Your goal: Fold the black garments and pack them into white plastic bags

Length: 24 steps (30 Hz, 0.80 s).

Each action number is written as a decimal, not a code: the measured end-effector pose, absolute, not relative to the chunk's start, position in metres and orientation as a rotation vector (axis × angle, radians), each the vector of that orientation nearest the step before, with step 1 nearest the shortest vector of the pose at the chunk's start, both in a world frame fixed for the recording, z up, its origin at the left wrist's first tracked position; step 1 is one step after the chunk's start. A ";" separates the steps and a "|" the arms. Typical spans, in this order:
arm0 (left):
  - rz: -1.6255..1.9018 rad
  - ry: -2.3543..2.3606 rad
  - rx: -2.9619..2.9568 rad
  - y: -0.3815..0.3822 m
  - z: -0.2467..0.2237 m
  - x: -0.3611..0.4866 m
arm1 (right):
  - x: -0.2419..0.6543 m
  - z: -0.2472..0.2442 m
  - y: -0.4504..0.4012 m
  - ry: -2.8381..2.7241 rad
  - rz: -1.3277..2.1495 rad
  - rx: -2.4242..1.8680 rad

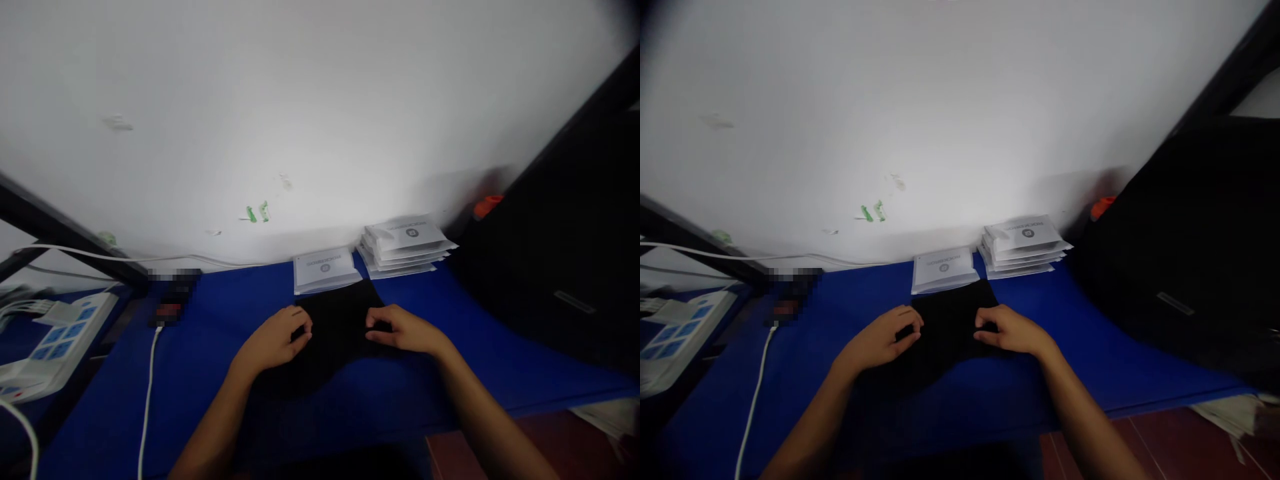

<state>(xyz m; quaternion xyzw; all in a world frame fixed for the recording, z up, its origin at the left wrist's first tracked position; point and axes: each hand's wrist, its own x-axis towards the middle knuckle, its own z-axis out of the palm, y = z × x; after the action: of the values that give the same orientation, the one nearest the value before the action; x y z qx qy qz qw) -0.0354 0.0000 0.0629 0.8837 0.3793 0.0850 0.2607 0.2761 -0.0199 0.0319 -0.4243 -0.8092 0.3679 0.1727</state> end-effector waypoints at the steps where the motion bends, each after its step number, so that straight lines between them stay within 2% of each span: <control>1: 0.168 1.054 2.352 -0.006 0.068 -0.037 | 0.278 0.036 -0.023 -2.286 1.095 -1.195; 6: -0.067 1.042 2.187 -0.051 0.083 -0.043 | 0.284 0.046 -0.049 -2.268 1.342 -1.163; 11: -0.194 0.857 1.948 -0.076 0.076 -0.049 | 0.283 0.036 -0.072 -2.091 1.792 -1.250; 13: -0.136 0.901 1.948 -0.072 0.071 -0.049 | 0.284 0.036 -0.071 -2.114 1.723 -1.283; 16: 0.053 0.979 2.087 -0.058 0.060 -0.046 | 0.294 0.041 -0.054 -2.247 1.180 -1.372; 21: 0.152 1.012 2.348 -0.045 0.031 -0.041 | 0.338 0.049 0.002 -2.123 -0.175 -1.668; 24: 0.095 1.019 2.394 -0.044 0.016 -0.042 | 0.363 0.051 0.031 -2.076 -0.605 -1.726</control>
<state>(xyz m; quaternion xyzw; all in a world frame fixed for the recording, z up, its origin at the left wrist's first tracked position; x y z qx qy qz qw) -0.0418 -0.0439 0.0164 0.8865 0.3772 0.0353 0.2657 0.3635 0.0314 0.0506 -0.6130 -0.7372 -0.2147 0.1860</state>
